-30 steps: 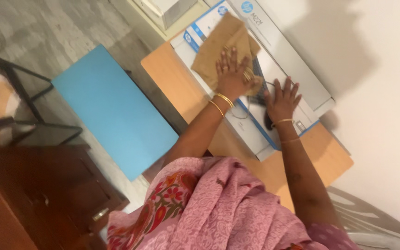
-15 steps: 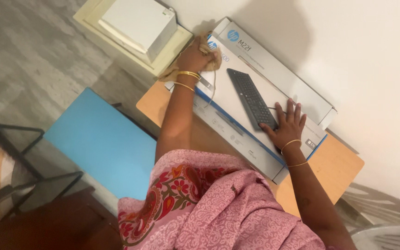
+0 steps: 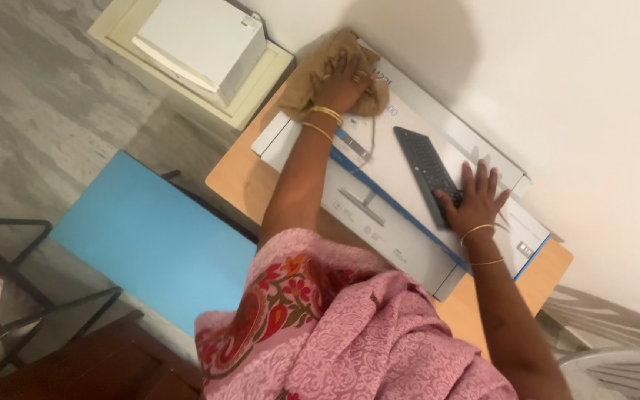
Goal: The person wipes a wooden desk and a cardboard box using a cloth, moving a keyboard box and a laptop as they clean different areas.
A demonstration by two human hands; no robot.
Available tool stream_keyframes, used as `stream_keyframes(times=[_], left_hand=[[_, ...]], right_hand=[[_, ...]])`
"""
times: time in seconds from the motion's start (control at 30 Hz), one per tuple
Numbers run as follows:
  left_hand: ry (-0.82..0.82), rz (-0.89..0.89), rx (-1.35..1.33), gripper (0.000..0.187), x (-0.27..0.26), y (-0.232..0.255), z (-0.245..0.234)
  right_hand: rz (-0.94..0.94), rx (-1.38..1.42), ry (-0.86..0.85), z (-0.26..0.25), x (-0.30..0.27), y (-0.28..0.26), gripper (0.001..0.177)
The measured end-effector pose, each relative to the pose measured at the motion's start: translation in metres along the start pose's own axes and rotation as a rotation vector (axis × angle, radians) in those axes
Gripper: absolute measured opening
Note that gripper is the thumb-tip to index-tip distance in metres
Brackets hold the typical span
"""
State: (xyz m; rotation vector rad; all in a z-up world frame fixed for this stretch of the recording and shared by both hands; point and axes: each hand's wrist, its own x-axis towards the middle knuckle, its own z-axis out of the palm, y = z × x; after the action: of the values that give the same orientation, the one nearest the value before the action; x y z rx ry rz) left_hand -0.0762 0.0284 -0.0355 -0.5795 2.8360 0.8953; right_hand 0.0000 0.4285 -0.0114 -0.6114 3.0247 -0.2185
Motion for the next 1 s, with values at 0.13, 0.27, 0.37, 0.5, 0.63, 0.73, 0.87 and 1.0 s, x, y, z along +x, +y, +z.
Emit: stream_keyframes(times=[0.13, 0.27, 0.37, 0.5, 0.63, 0.73, 0.87, 1.0], left_hand=[[0.008, 0.09, 0.121, 0.071, 0.04, -0.023, -0.001], [0.049, 0.069, -0.083, 0.064, 0.051, -0.047, -0.005], [0.124, 0.134, -0.207, 0.062, 0.042, -0.069, -0.001], [0.198, 0.226, -0.251, 0.057, 0.01, -0.095, -0.003], [0.215, 0.271, -0.309, 0.049, -0.043, -0.114, -0.012], [0.369, 0.337, -0.228, 0.043, -0.094, -0.123, -0.017], [0.468, 0.1, -0.139, 0.045, -0.144, -0.122, -0.012], [0.584, -0.09, -0.094, 0.047, -0.165, -0.129, -0.002]], right_hand=[[-0.025, 0.018, 0.051, 0.004, -0.001, 0.002, 0.091], [-0.012, 0.033, 0.043, -0.001, -0.001, -0.002, 0.09], [-0.009, 0.031, 0.049, -0.003, -0.004, -0.003, 0.09], [-0.017, 0.045, 0.055, -0.005, -0.004, -0.007, 0.089], [-0.029, 0.022, 0.052, -0.005, -0.005, -0.005, 0.089], [-0.025, 0.011, 0.041, -0.003, -0.005, -0.007, 0.089], [-0.014, -0.053, 0.016, 0.006, 0.004, -0.011, 0.088], [0.045, -0.041, -0.045, 0.011, 0.019, -0.028, 0.085]])
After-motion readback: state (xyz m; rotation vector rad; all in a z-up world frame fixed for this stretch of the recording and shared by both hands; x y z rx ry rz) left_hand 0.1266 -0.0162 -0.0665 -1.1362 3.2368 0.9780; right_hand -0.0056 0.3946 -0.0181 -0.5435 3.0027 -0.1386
